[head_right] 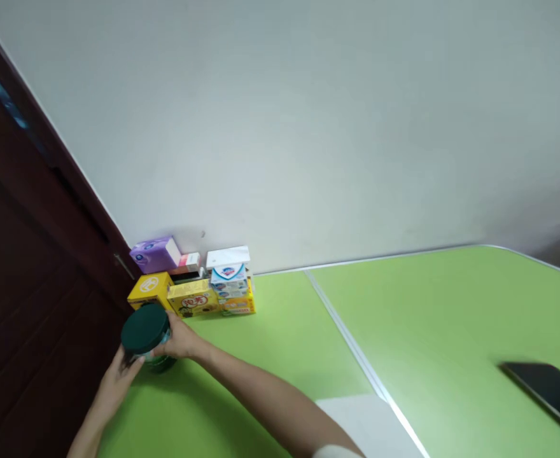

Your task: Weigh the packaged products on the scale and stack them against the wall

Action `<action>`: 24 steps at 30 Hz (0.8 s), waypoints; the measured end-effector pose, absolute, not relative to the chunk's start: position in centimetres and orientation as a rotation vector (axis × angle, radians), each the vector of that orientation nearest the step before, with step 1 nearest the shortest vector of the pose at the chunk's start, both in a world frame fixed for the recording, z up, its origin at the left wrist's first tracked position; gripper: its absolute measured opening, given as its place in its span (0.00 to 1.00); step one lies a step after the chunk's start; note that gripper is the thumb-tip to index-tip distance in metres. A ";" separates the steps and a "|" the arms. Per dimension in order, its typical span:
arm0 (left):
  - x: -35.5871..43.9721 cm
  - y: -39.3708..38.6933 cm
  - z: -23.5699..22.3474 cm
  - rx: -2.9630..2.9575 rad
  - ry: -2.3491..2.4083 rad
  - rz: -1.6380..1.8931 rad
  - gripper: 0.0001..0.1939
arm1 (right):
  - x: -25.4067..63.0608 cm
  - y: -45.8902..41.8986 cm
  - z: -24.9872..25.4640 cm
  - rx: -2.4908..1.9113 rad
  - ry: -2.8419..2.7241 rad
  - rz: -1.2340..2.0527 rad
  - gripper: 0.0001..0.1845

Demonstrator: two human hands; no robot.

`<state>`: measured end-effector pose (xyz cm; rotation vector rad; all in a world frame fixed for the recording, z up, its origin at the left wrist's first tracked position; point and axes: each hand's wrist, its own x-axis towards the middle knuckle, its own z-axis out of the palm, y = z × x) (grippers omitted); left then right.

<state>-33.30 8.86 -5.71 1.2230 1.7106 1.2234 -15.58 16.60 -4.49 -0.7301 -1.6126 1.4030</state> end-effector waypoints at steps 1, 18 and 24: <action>-31.8 7.5 -5.3 1.229 1.742 1.172 0.48 | -13.6 15.5 -3.9 -0.737 -1.685 1.419 0.52; -5.3 -7.5 -2.6 1.656 1.185 0.557 0.34 | 19.0 -6.2 2.2 -1.197 -1.630 1.386 0.52; -4.3 -7.5 -3.3 1.512 1.228 0.655 0.37 | 21.2 -6.6 0.4 -1.211 -1.612 1.392 0.57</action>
